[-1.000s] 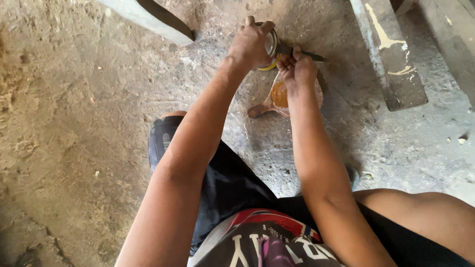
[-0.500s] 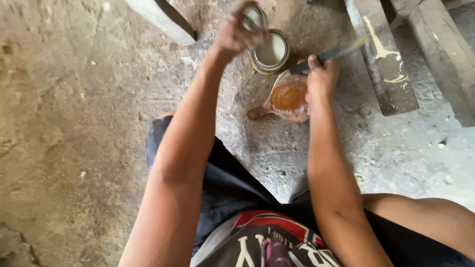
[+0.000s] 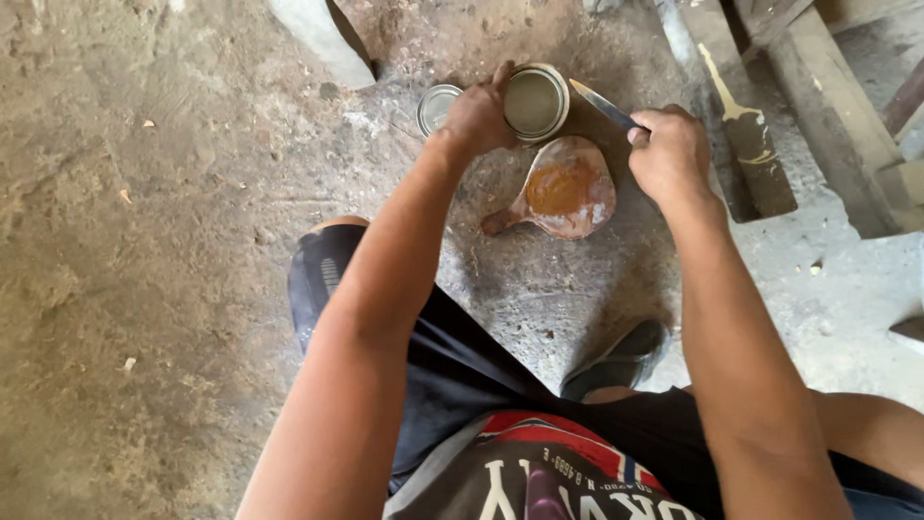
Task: The person fits thin wooden splines into a crack in a wooden board, pressing them into place and sanding a spline with an angle grinder. They then sit on the floor, scoop white filler from a can onto a paddle with a spatula, and stir a can of reddish stain or paint.
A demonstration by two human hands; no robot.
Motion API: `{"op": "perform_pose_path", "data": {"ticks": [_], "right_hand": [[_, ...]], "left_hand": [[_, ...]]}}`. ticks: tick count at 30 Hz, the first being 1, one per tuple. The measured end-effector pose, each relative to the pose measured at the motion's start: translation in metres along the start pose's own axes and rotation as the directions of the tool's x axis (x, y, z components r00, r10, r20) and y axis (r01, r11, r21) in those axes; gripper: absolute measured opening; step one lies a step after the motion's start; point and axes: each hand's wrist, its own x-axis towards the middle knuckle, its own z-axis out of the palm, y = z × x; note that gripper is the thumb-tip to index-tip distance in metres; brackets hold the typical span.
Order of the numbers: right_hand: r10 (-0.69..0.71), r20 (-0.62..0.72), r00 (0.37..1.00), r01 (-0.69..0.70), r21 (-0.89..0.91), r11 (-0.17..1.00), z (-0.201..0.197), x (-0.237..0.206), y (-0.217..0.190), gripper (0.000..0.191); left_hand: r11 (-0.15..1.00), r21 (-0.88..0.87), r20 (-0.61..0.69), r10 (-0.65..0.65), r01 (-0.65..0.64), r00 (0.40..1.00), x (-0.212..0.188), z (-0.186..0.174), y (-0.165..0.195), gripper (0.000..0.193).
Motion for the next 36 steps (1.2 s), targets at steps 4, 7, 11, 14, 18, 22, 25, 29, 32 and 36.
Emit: {"op": "perform_pose_path", "data": {"ticks": [4, 7, 11, 14, 18, 22, 25, 29, 32, 36], "right_hand": [[-0.041, 0.020, 0.999, 0.044, -0.157, 0.987, -0.004, -0.003, -0.017, 0.023], [-0.078, 0.028, 0.997, 0.082, -0.257, 0.963, -0.003, -0.003, -0.027, 0.033], [-0.196, -0.030, 0.980, 0.176, -0.326, 0.929, 0.005, 0.003, -0.038, 0.030], [-0.192, -0.006, 0.981, 0.175, -0.377, 0.910, 0.011, 0.006, -0.045, 0.034], [-0.122, 0.131, 0.984, 0.160, -0.337, 0.928, 0.014, 0.001, -0.039, 0.041], [0.139, 0.364, 0.921, 0.014, -0.388, 0.922, 0.013, -0.001, -0.033, 0.045], [0.025, 0.236, 0.971, 0.080, -0.423, 0.902, 0.018, 0.003, -0.033, 0.036], [0.179, 0.438, 0.881, 0.037, -0.441, 0.897, 0.021, 0.007, -0.032, 0.037], [0.098, 0.431, 0.897, 0.095, -0.404, 0.910, 0.021, 0.009, -0.028, 0.038], [0.195, 0.440, 0.876, 0.092, -0.550, 0.830, 0.022, 0.006, -0.026, 0.025]], "left_hand": [[0.999, -0.008, 0.121, 0.034, -0.033, 0.992, 0.007, 0.005, -0.004, 0.131], [0.984, -0.041, 0.037, 0.176, -0.174, 0.984, 0.011, 0.008, 0.001, 0.130], [0.933, -0.037, -0.025, 0.356, -0.357, 0.934, 0.015, 0.015, 0.010, 0.119], [0.932, -0.089, 0.034, 0.356, -0.352, 0.934, 0.017, 0.021, 0.015, 0.110], [0.908, -0.079, 0.030, 0.415, -0.412, 0.909, 0.019, 0.029, 0.017, 0.108], [0.903, -0.081, 0.045, 0.426, -0.422, 0.904, 0.022, 0.032, 0.015, 0.103], [0.910, -0.091, 0.065, 0.412, -0.405, 0.909, 0.023, 0.032, 0.012, 0.101], [0.914, -0.126, 0.079, 0.397, -0.386, 0.914, 0.023, 0.031, 0.008, 0.095], [0.905, -0.136, 0.077, 0.415, -0.403, 0.907, 0.022, 0.031, 0.006, 0.093], [0.819, -0.135, -0.003, 0.562, -0.557, 0.827, 0.023, 0.030, 0.007, 0.092]]}}
